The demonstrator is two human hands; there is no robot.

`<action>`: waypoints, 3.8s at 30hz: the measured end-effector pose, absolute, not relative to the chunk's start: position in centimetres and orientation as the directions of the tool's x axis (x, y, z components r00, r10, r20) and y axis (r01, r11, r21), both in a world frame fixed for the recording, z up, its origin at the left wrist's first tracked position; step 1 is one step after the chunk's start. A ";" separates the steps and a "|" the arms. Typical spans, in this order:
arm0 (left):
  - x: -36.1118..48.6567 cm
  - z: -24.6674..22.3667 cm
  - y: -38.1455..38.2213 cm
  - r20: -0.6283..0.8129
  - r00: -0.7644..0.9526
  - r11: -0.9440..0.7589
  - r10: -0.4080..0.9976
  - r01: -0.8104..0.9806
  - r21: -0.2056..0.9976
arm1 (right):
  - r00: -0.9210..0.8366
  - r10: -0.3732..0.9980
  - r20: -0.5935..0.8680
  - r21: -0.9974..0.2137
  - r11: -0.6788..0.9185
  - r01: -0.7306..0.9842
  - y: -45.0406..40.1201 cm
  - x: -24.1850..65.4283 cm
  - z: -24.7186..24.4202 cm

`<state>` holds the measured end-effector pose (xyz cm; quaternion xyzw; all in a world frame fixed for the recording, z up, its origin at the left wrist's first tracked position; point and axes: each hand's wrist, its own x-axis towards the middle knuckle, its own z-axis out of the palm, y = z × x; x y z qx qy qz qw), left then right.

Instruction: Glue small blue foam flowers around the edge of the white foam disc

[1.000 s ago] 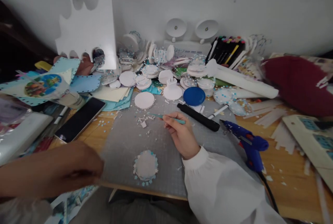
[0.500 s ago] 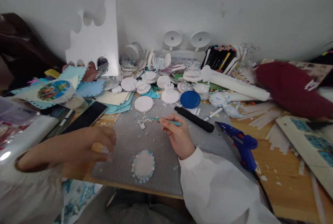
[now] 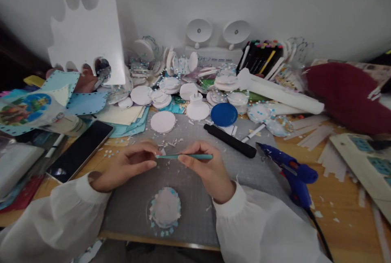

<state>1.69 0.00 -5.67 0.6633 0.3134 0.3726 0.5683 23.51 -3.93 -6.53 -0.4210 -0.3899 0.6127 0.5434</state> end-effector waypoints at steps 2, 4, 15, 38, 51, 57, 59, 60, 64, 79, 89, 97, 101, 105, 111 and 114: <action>1.6 -5.7 -0.3 0.153 0.524 -0.166 0.838 -0.023 0.986 | -0.078 0.991 -0.107 -0.939 -0.127 -0.318 -4.1 23.5 -6.5; 1.6 -5.7 -0.5 0.162 0.521 -0.179 0.838 -0.018 0.984 | -0.097 0.986 -0.133 -0.939 -0.156 -0.307 -4.3 23.3 -6.3; 1.5 -5.0 -0.3 0.245 0.495 -0.289 0.834 0.014 0.957 | -0.036 0.977 -0.209 -0.909 -0.208 -0.362 -4.3 23.3 -4.7; 1.2 -5.3 -0.8 0.341 0.449 -0.396 0.826 0.031 0.918 | -0.088 0.964 -0.252 -0.908 -0.267 -0.323 -4.8 22.7 -5.2; 1.4 -4.7 -1.0 0.317 0.441 -0.379 0.840 0.058 0.923 | 0.057 0.998 0.025 -0.976 0.036 -0.215 -5.3 23.5 -6.0; 1.5 -5.0 -0.9 0.339 0.397 -0.383 0.853 0.033 0.923 | 0.004 0.999 0.039 -0.976 0.039 -0.217 -5.4 23.4 -6.0; 1.5 -5.1 -1.0 0.371 0.385 -0.404 0.845 0.006 0.915 | -0.014 0.999 0.051 -0.977 0.047 -0.209 -5.4 23.4 -5.9; 1.5 -5.1 -1.0 0.385 0.380 -0.415 0.841 -0.004 0.910 | -0.023 0.998 0.058 -0.978 0.052 -0.204 -5.4 23.4 -5.9; 1.4 -5.2 -1.2 0.400 0.365 -0.427 0.841 -0.006 0.904 | -0.038 0.996 0.085 -0.977 0.076 -0.199 -5.5 23.4 -5.6; 1.4 -4.9 -1.2 0.385 0.429 -0.432 0.817 0.013 0.902 | -0.085 0.996 0.029 -0.974 0.009 -0.224 -5.3 23.4 -5.6; 1.4 -4.9 -1.3 0.384 0.432 -0.426 0.816 0.000 0.905 | -0.105 0.993 -0.053 -0.938 -0.086 -0.335 -4.9 23.1 -5.2; 1.5 -4.8 -1.2 0.400 0.426 -0.455 0.812 0.031 0.890 | -0.132 0.988 0.074 -0.965 0.038 -0.258 -5.2 23.3 -5.7; 1.5 -4.8 -1.2 0.392 0.444 -0.458 0.805 0.046 0.888 | -0.098 0.993 0.063 -0.974 0.039 -0.225 -5.1 23.2 -5.5; 1.4 -4.9 -1.3 0.350 0.471 -0.418 0.810 0.044 0.907 | -0.122 0.991 -0.046 -0.926 -0.088 -0.367 -4.5 23.0 -5.1; 1.3 -5.0 -1.2 0.204 0.476 -0.254 0.855 0.043 0.966 | 0.019 0.996 0.091 -0.963 0.092 -0.253 -4.1 23.1 -4.6; 1.3 -5.0 -1.1 0.085 0.506 -0.113 0.858 0.025 0.993 | 0.061 0.909 0.413 -0.906 0.403 0.131 -4.6 22.9 -3.6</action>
